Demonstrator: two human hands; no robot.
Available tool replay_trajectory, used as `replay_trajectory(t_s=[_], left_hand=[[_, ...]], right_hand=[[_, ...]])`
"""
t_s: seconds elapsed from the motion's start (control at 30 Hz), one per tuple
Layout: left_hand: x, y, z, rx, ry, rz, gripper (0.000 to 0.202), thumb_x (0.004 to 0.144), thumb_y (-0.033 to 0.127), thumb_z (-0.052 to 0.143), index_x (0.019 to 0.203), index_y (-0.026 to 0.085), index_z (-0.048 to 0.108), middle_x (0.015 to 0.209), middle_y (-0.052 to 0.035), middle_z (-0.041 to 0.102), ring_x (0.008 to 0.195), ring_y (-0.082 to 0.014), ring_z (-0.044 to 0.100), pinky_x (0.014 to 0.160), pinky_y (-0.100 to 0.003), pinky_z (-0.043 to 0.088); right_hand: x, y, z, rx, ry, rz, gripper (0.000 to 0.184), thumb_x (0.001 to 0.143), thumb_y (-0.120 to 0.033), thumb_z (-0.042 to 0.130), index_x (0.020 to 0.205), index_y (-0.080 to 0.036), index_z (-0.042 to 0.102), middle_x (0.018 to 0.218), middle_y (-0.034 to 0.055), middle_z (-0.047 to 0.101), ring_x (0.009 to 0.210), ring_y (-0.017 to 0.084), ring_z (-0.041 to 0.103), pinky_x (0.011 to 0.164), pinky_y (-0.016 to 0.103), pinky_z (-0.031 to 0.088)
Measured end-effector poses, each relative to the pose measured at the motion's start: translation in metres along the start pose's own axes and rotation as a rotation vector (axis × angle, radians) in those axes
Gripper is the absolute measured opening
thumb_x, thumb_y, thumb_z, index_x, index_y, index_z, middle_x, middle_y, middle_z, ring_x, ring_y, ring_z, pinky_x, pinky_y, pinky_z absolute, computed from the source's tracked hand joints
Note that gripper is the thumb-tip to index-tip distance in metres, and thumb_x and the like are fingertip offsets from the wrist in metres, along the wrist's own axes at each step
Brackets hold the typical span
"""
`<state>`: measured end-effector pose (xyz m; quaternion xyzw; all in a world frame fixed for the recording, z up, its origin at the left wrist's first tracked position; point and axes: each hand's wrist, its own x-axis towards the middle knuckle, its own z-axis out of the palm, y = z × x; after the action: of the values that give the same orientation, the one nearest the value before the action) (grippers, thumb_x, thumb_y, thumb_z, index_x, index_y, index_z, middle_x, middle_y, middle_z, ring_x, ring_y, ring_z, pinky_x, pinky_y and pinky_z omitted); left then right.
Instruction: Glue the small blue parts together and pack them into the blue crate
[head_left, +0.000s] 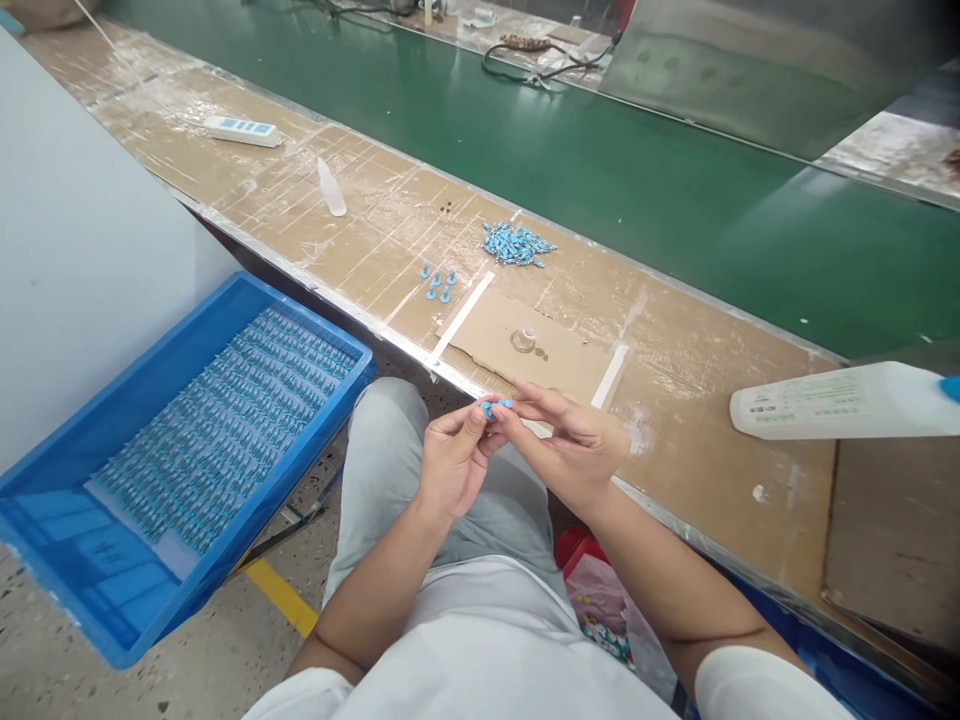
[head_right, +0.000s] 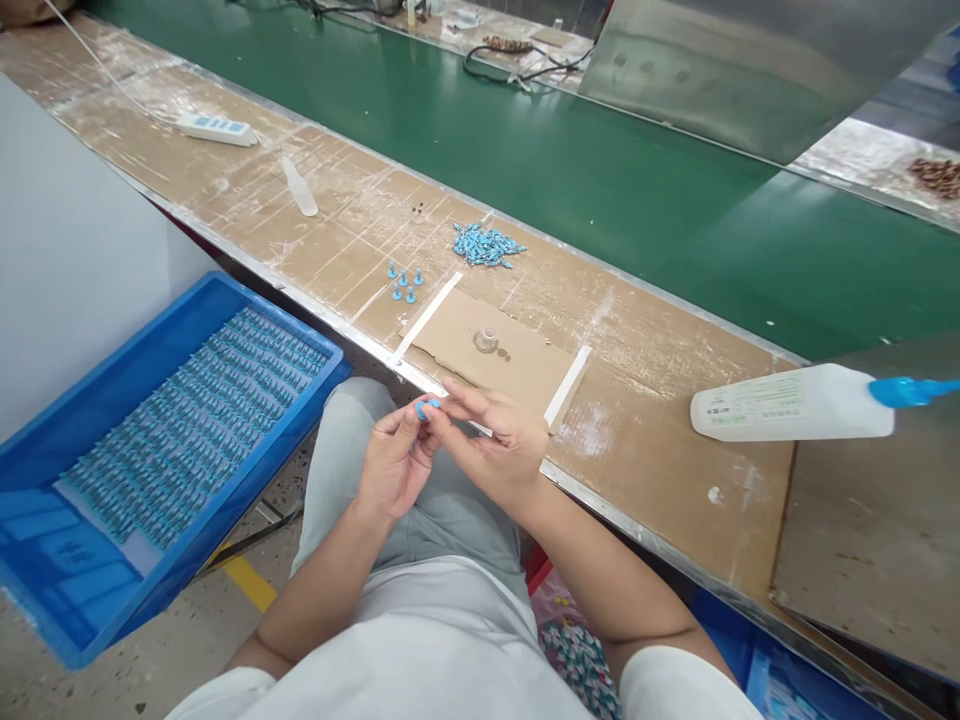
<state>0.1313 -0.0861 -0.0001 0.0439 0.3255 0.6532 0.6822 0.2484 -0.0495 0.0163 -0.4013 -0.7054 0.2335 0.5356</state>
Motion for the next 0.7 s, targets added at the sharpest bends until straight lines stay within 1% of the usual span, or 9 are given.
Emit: replay_trajectory(t_s=[0.1,0.17,0.23,0.3,0.4,0.47,0.5,0.57,0.7], left_hand=[[-0.001,-0.001,0.000,-0.008,-0.003,-0.008,0.028,0.068,0.031,0.082,0.089,0.013,0.075,0.086,-0.0061,0.075,0.073,-0.0106,0.068,0.070,-0.020,0.057],[-0.002,-0.001,-0.001,-0.008,-0.012,-0.011,0.028,0.068,0.031,0.082,0.088,0.013,0.075,0.085,-0.0058,0.074,0.073,-0.0104,0.068,0.069,-0.019,0.056],[-0.003,-0.001,0.000,-0.004,-0.026,-0.010,0.028,0.069,0.032,0.082,0.088,0.012,0.075,0.085,-0.0059,0.074,0.074,-0.0101,0.067,0.069,-0.018,0.056],[-0.004,-0.001,0.000,0.007,-0.035,-0.013,0.030,0.069,0.033,0.082,0.089,0.012,0.075,0.084,-0.0059,0.073,0.071,-0.0084,0.065,0.065,-0.016,0.055],[-0.005,-0.002,0.002,0.023,-0.038,-0.011,0.032,0.070,0.035,0.081,0.090,0.011,0.075,0.081,-0.0050,0.070,0.061,-0.0035,0.057,0.051,-0.010,0.046],[-0.006,-0.003,0.002,0.029,-0.043,-0.001,0.032,0.071,0.036,0.080,0.091,0.011,0.075,0.072,-0.0026,0.066,0.054,-0.0014,0.049,0.041,-0.008,0.037],[-0.006,-0.004,0.002,0.033,-0.048,0.003,0.031,0.072,0.037,0.079,0.091,0.012,0.075,0.067,-0.0011,0.062,0.052,-0.0012,0.045,0.038,-0.008,0.033],[-0.007,-0.005,0.002,0.039,-0.051,0.005,0.031,0.074,0.037,0.078,0.091,0.012,0.075,0.061,0.0013,0.055,0.049,-0.0011,0.041,0.036,-0.008,0.030],[-0.010,-0.006,0.000,0.064,-0.021,-0.002,0.031,0.071,0.038,0.080,0.090,0.013,0.076,0.059,0.0023,0.053,0.045,-0.0001,0.036,0.035,-0.008,0.028]], right_hand=[[0.002,0.001,0.001,-0.012,-0.016,-0.024,0.047,0.074,-0.018,0.078,0.118,-0.032,0.067,0.079,-0.0016,0.075,0.076,0.019,0.071,0.074,0.036,0.061],[0.003,0.002,0.001,0.008,-0.023,-0.038,0.050,0.073,-0.018,0.078,0.119,-0.033,0.066,0.079,-0.0019,0.075,0.075,0.019,0.071,0.074,0.036,0.061],[0.003,0.002,0.000,0.030,-0.031,-0.031,0.052,0.072,-0.017,0.079,0.119,-0.033,0.066,0.080,-0.0017,0.076,0.074,0.019,0.071,0.073,0.035,0.061],[0.002,0.002,-0.002,0.062,-0.047,-0.001,0.052,0.072,-0.016,0.078,0.120,-0.033,0.066,0.081,-0.0018,0.076,0.072,0.018,0.070,0.072,0.034,0.060],[0.000,0.005,-0.002,0.124,-0.058,0.056,0.051,0.072,-0.015,0.078,0.119,-0.032,0.066,0.080,-0.0024,0.075,0.070,0.017,0.070,0.073,0.033,0.060],[-0.004,0.008,0.000,0.154,-0.041,0.086,0.049,0.072,-0.017,0.079,0.118,-0.030,0.067,0.079,-0.0023,0.075,0.070,0.017,0.071,0.074,0.034,0.060],[-0.006,0.010,0.001,0.164,-0.023,0.095,0.048,0.072,-0.018,0.079,0.117,-0.030,0.068,0.078,-0.0023,0.075,0.070,0.017,0.071,0.075,0.034,0.061],[-0.010,0.014,0.005,0.187,0.017,0.093,0.047,0.072,-0.018,0.078,0.117,-0.029,0.067,0.076,-0.0030,0.075,0.068,0.017,0.071,0.074,0.035,0.061],[-0.014,0.013,0.008,0.186,0.048,0.046,0.049,0.072,-0.018,0.078,0.118,-0.030,0.066,0.070,-0.0048,0.074,0.067,0.018,0.071,0.069,0.034,0.062]])
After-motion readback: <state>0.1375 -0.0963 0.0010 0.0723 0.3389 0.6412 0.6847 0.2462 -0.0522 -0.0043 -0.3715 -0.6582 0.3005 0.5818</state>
